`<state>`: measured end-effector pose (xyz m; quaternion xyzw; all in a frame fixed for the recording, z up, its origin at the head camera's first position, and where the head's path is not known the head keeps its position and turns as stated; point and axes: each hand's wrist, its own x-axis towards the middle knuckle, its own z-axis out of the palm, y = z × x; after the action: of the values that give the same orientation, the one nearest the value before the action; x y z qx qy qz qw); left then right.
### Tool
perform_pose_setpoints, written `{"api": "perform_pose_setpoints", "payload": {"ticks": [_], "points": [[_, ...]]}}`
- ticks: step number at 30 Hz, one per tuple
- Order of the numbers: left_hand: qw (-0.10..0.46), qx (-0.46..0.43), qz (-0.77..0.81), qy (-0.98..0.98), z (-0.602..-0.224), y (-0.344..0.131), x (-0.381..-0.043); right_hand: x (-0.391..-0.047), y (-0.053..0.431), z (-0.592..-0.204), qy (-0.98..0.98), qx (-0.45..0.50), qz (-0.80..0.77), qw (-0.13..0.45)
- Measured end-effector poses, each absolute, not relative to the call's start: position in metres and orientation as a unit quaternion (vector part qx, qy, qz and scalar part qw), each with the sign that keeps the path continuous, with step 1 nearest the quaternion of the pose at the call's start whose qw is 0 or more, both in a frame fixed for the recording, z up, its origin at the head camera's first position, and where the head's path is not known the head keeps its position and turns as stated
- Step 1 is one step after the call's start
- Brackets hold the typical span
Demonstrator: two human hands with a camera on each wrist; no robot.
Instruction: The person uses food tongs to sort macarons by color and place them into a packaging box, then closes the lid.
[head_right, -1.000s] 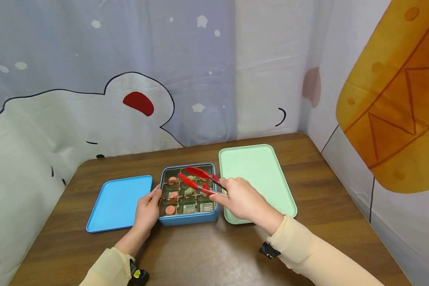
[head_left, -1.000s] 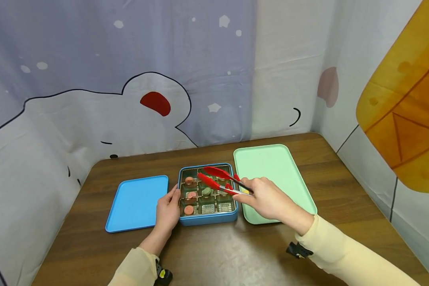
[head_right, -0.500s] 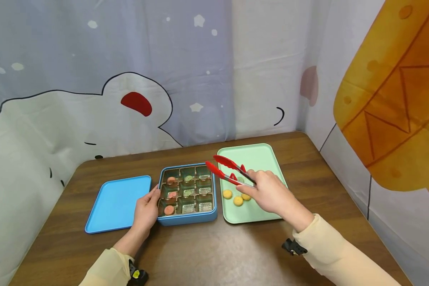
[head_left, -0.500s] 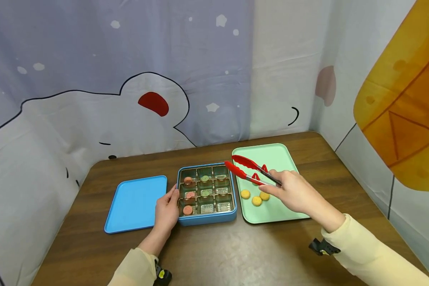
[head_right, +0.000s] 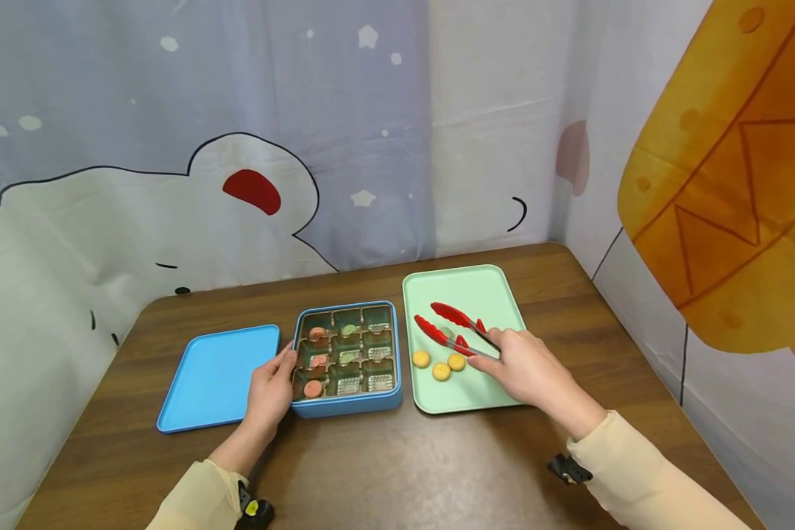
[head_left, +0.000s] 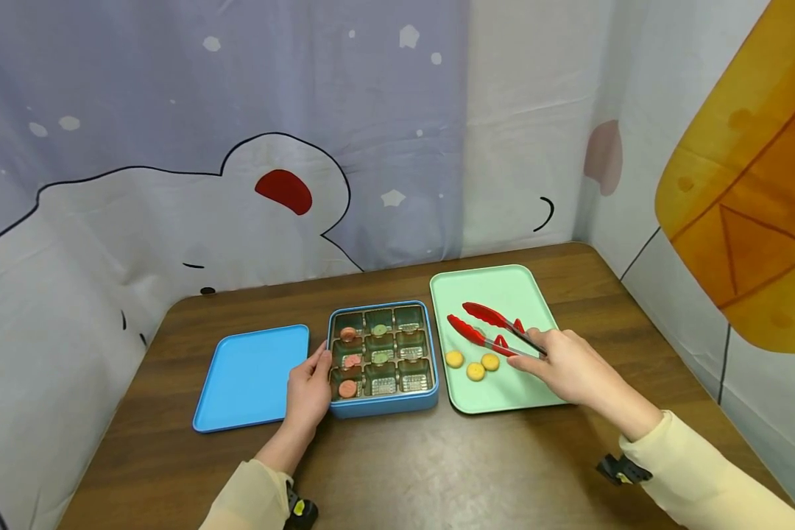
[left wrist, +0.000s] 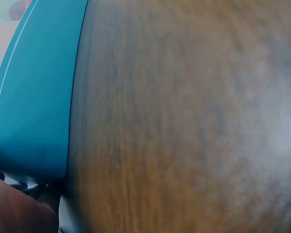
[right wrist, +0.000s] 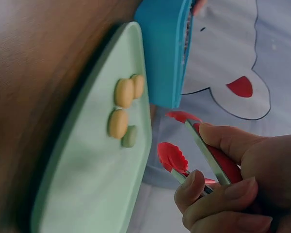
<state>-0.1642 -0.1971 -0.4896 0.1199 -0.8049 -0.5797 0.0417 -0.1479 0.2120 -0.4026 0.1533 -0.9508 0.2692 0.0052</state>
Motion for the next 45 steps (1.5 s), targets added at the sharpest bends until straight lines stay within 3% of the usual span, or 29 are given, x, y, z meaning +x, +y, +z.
{"api": "perform_pose_setpoints", "payload": {"ticks": [16,30,45], "points": [[0.043,0.117,-0.584,-0.802,-0.49,-0.197,-0.164,-0.143,0.225,-0.419,-0.96,0.145,0.237,-0.025],[0.044,0.115,-0.588,-0.8,-0.489,-0.197,-0.164,-0.143,0.227,-0.42,-0.96,0.16,0.23,-0.017],[0.052,0.111,-0.578,-0.806,-0.49,-0.196,-0.164,-0.145,0.225,-0.382,-0.952,0.172,0.252,0.015]]}}
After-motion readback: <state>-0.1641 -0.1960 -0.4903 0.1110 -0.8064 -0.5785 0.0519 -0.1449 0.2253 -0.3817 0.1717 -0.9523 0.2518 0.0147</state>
